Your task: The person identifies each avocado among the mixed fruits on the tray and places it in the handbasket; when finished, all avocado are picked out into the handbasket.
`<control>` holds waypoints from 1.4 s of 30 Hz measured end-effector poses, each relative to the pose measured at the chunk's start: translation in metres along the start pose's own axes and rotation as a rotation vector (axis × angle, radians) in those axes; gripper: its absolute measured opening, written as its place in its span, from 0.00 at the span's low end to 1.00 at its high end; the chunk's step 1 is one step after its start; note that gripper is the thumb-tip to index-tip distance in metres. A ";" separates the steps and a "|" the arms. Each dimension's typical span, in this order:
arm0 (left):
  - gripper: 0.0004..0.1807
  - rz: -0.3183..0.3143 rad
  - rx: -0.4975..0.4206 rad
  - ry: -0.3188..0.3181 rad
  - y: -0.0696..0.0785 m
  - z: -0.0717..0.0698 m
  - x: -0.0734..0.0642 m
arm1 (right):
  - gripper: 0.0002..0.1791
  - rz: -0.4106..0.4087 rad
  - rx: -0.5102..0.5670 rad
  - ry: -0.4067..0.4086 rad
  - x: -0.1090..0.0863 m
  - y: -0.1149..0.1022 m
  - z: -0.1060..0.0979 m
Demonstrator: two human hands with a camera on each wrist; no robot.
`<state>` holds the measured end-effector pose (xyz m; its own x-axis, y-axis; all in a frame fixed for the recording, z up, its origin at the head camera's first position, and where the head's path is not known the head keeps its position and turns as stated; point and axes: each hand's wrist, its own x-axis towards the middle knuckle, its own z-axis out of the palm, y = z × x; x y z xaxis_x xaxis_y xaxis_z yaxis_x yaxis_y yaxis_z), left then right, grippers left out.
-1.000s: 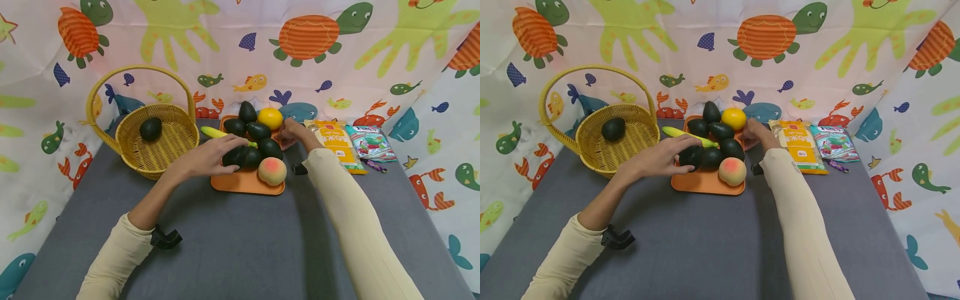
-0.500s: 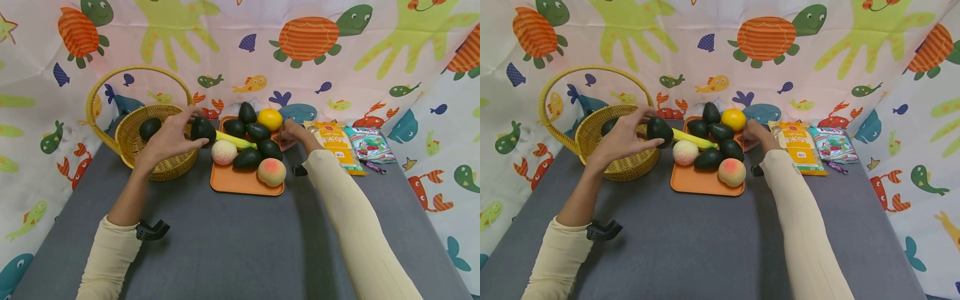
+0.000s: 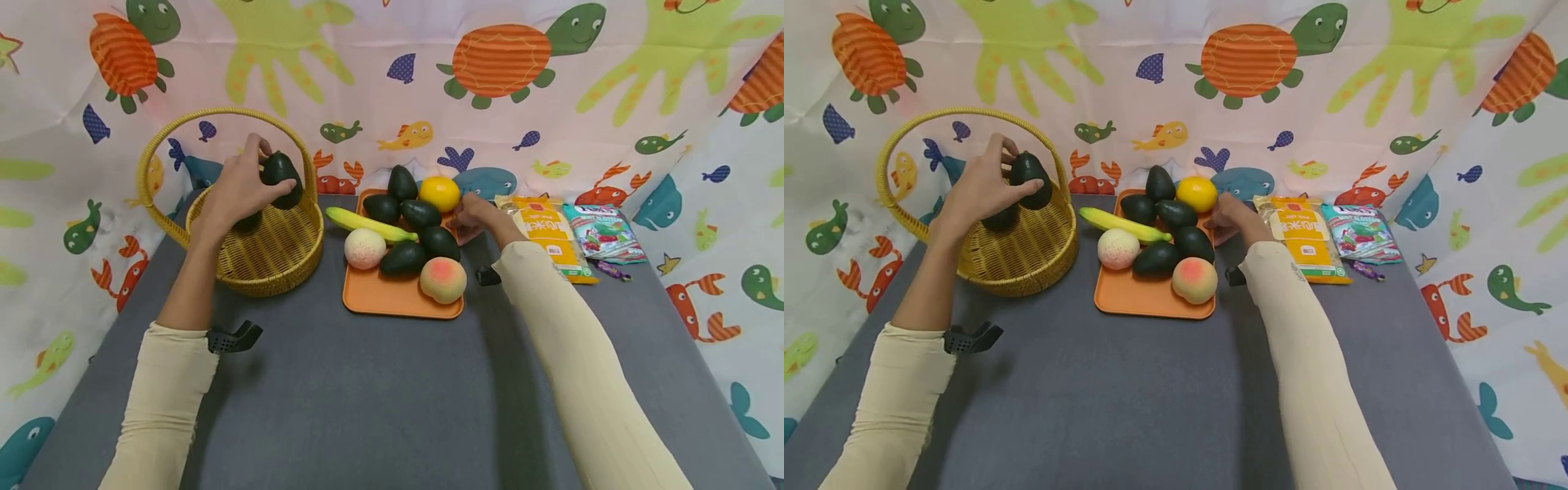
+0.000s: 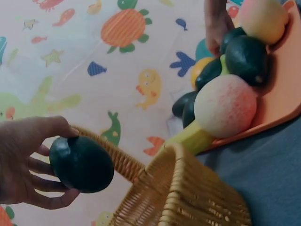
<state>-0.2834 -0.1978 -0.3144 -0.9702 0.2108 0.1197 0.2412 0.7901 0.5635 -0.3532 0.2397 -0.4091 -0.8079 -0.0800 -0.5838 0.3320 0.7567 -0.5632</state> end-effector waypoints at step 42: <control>0.20 -0.142 0.394 -0.235 -0.072 0.019 0.052 | 0.12 0.020 0.011 0.007 -0.003 -0.002 0.001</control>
<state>-0.3508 -0.2330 -0.3644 -0.9734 0.1736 -0.1495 0.1417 0.9690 0.2024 -0.3511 0.2380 -0.4065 -0.8046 -0.0600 -0.5907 0.3538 0.7507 -0.5580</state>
